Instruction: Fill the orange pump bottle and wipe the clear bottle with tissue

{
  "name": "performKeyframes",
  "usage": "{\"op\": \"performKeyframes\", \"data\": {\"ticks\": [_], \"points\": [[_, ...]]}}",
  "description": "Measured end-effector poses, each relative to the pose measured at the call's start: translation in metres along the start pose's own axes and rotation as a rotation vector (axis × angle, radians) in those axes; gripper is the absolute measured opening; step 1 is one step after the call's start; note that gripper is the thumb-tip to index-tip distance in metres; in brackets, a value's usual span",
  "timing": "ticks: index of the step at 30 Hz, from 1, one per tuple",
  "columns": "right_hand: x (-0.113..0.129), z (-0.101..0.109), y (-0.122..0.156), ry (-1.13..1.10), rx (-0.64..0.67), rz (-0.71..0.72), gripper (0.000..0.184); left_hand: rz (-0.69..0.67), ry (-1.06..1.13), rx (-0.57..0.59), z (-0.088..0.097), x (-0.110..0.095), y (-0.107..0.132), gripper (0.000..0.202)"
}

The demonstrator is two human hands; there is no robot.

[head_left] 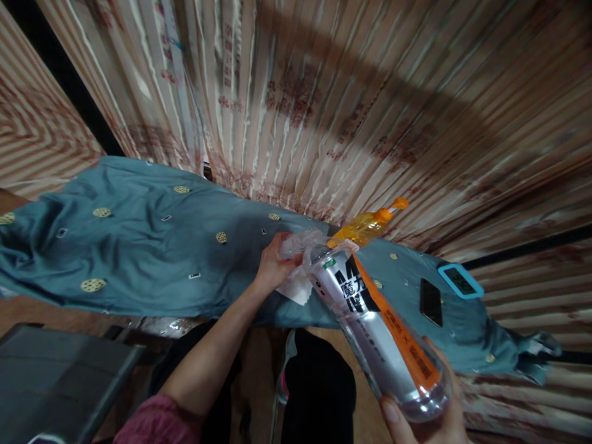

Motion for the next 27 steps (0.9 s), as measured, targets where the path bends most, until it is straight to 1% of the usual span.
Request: {"op": "performKeyframes", "data": {"ticks": [5, 15, 19, 24, 27], "points": [[-0.0021, 0.0, -0.0006, 0.031, 0.029, 0.013, 0.094, -0.003, -0.003, 0.0, -0.001, 0.0012, -0.0003, 0.048], [-0.0024, -0.0005, 0.0006, 0.066, 0.017, 0.027, 0.091, -0.002, 0.003, -0.009, 0.0004, 0.0022, -0.0008, 0.046], [-0.0004, -0.0008, 0.0003, 0.035, -0.007, 0.023, 0.089, -0.001, -0.005, -0.007, 0.0006, 0.0021, -0.0005, 0.047], [-0.0021, -0.0015, 0.0005, -0.001, -0.005, -0.025, 0.094, 0.012, 0.009, -0.009, 0.0, 0.0031, -0.0007, 0.049], [-0.0014, -0.0024, 0.0007, 0.016, 0.01, -0.031, 0.092, 0.017, 0.006, -0.003, -0.0001, 0.0022, -0.0004, 0.05]]}}
Point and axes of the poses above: each hand's wrist, its own y-axis away from the middle knuckle, its own z-axis out of the back of the hand, x = y × z, the point moved 9 cm from there along -y, towards the middle knuckle, and after that the axes turned 8 degrees about -y, right-handed, at the moved point
